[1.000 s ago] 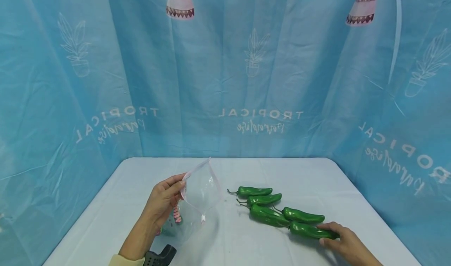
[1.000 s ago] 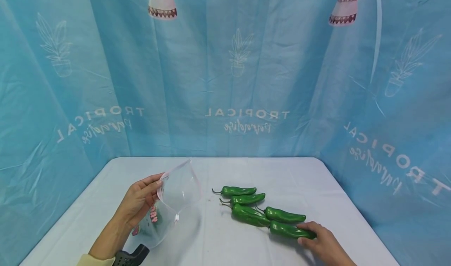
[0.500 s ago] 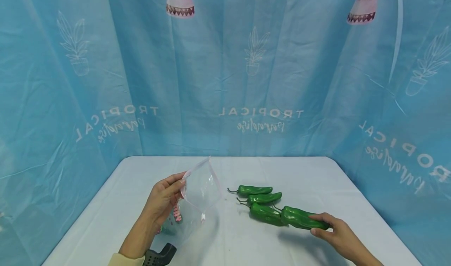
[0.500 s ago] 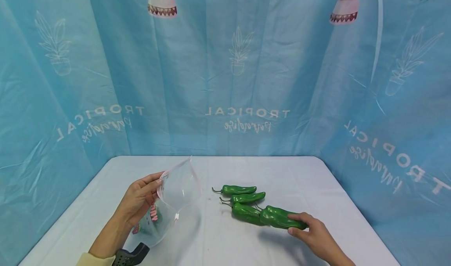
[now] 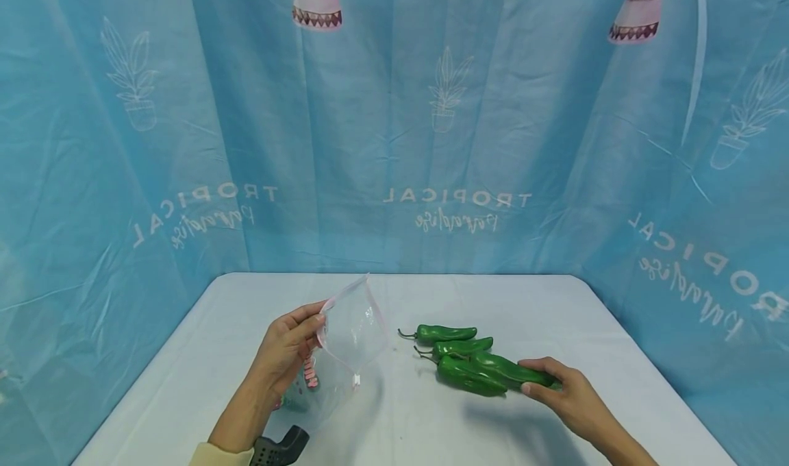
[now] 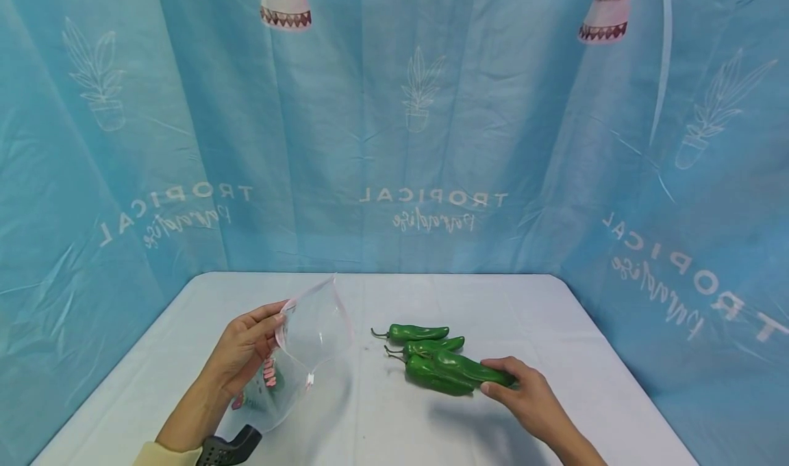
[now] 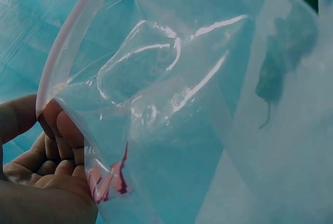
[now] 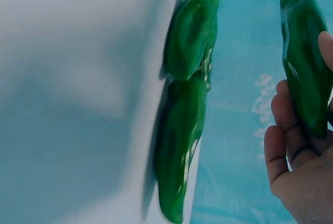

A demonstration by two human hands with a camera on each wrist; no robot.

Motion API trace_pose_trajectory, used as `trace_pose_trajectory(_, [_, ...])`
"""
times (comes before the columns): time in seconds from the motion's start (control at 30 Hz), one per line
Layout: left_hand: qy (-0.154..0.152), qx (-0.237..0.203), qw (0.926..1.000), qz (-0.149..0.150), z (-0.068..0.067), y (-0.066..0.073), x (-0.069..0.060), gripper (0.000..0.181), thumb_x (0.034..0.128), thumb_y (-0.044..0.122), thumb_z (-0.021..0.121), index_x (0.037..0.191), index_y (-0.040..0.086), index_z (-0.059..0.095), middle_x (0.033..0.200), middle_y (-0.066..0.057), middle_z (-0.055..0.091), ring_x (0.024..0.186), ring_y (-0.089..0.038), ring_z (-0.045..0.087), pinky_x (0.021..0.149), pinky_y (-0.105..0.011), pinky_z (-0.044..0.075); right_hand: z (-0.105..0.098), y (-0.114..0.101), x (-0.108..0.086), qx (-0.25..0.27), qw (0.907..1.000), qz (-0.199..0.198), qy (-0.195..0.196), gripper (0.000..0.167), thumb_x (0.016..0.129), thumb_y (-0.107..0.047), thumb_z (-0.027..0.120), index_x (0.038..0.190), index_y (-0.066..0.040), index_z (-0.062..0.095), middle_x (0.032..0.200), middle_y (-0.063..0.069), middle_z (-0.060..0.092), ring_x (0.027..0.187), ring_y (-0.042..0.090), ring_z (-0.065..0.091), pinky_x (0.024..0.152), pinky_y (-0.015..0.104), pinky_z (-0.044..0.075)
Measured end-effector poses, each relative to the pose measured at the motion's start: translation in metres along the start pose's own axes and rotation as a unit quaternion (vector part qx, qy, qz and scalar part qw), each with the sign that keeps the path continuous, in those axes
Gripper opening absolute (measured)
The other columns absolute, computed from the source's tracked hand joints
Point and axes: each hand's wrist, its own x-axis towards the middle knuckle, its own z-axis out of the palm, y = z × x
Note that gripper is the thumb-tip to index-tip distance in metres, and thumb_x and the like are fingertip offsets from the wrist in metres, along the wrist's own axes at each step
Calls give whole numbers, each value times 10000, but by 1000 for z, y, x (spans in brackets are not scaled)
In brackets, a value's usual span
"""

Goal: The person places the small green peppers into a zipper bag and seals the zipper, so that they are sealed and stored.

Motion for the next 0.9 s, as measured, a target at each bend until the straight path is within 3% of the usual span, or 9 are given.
trace_pose_trajectory(0.23, [6,-8,10000,-40,0,-1,1,483,916,192,610,1294,-74,470,977,71,669,845,-89,636,720,-191,526,11,-19,8,222,9993,-292,-74,466,845,-355,674,1246,-135,583,1177,108,616,893,99,602,728,297,525])
trace_pose_trajectory(0.67, [67,-34,10000,-55,1,-1,2,446,910,188,618,1266,-57,506,983,54,678,860,-103,642,736,-204,531,33,-47,24,-8,9946,-1032,100,397,824,-382,692,1169,-194,634,1167,12,650,1005,153,590,770,271,496])
trace_pose_trajectory(0.9, [70,-40,9999,-65,1,-1,2,410,907,186,623,1241,-35,536,985,51,680,863,-110,643,741,-212,533,44,-60,35,-103,9925,-1219,-36,399,828,-404,682,1171,-206,634,1109,-2,651,912,127,562,730,263,468])
